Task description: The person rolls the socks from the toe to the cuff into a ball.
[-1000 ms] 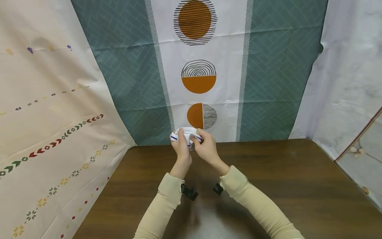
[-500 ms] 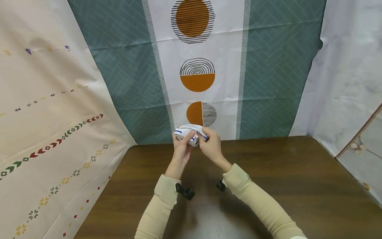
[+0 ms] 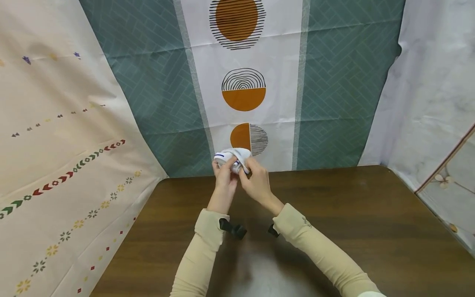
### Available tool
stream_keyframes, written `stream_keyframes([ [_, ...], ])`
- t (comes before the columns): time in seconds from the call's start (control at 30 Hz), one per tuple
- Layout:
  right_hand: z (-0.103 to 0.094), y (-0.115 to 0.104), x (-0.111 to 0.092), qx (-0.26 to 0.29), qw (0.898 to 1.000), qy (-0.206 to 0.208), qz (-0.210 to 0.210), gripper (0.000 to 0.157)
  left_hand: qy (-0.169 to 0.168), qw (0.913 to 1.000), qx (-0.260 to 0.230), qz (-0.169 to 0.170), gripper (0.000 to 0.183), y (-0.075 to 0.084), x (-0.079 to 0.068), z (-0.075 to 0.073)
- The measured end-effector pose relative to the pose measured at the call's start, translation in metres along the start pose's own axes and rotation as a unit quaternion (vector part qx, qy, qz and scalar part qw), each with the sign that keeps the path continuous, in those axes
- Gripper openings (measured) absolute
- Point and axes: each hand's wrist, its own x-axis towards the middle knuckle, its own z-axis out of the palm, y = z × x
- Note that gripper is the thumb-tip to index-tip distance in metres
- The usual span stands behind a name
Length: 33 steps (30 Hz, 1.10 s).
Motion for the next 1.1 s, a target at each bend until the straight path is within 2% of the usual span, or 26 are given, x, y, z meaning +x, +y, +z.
stream_keyframes([
  [0.13, -0.013, 0.01, 0.005, 0.023, 0.998, -0.061, 0.011, 0.013, -0.021, 0.9958, -0.023, -0.086, 0.05, 0.007, -0.002, 0.0],
  [0.2, -0.02, 0.014, 0.007, 0.035, 0.995, -0.089, 0.003, 0.02, -0.03, 0.9923, -0.034, -0.115, 0.046, 0.01, -0.004, 0.0],
  [0.27, -0.025, 0.016, 0.008, 0.043, 0.993, -0.106, -0.001, 0.028, -0.038, 0.9902, -0.039, -0.129, 0.041, 0.011, -0.005, 0.001],
  [0.33, -0.026, 0.017, 0.008, 0.05, 0.993, -0.108, 0.001, 0.03, -0.049, 0.9903, -0.036, -0.125, 0.035, 0.011, -0.006, 0.002],
  [0.4, -0.025, 0.018, 0.007, 0.056, 0.994, -0.092, 0.02, 0.025, -0.065, 0.9913, -0.023, -0.113, 0.032, 0.01, -0.007, 0.002],
  [0.5, -0.023, 0.02, 0.004, 0.081, 0.992, -0.047, 0.079, 0.023, -0.075, 0.9927, 0.011, -0.094, 0.037, 0.007, -0.009, -0.002],
  [0.6, -0.022, 0.022, 0.003, 0.12, 0.983, -0.017, 0.135, 0.029, -0.068, 0.9939, 0.039, -0.078, 0.047, 0.002, -0.009, -0.006],
  [0.67, -0.021, 0.023, 0.002, 0.141, 0.977, -0.02, 0.159, 0.026, -0.062, 0.9948, 0.052, -0.061, 0.054, -0.002, -0.009, -0.01],
  [0.77, -0.018, 0.025, -0.001, 0.159, 0.967, -0.051, 0.192, 0.017, -0.068, 0.9952, 0.069, -0.013, 0.066, -0.008, -0.007, -0.013],
  [0.8, -0.017, 0.025, -0.002, 0.172, 0.96, -0.066, 0.21, 0.015, -0.074, 0.9937, 0.083, 0.009, 0.07, -0.01, -0.007, -0.014],
  [0.83, -0.016, 0.025, -0.003, 0.195, 0.949, -0.079, 0.235, 0.014, -0.083, 0.9903, 0.106, 0.033, 0.073, -0.012, -0.006, -0.015],
  [0.9, -0.015, 0.025, -0.004, 0.257, 0.914, -0.099, 0.298, 0.014, -0.106, 0.9775, 0.16, 0.086, 0.076, -0.015, -0.006, -0.017],
  [1.0, -0.016, 0.025, -0.003, 0.337, 0.857, -0.108, 0.376, 0.018, -0.129, 0.9516, 0.231, 0.157, 0.073, -0.017, -0.005, -0.019],
  [1.03, -0.017, 0.025, -0.003, 0.352, 0.845, -0.107, 0.389, 0.019, -0.132, 0.9438, 0.248, 0.175, 0.07, -0.018, -0.004, -0.019],
  [1.07, -0.018, 0.024, -0.003, 0.36, 0.839, -0.106, 0.393, 0.019, -0.133, 0.9383, 0.258, 0.188, 0.068, -0.018, -0.003, -0.018],
  [1.1, -0.018, 0.023, -0.003, 0.358, 0.842, -0.106, 0.39, 0.019, -0.132, 0.935, 0.264, 0.196, 0.066, -0.018, -0.003, -0.017],
])
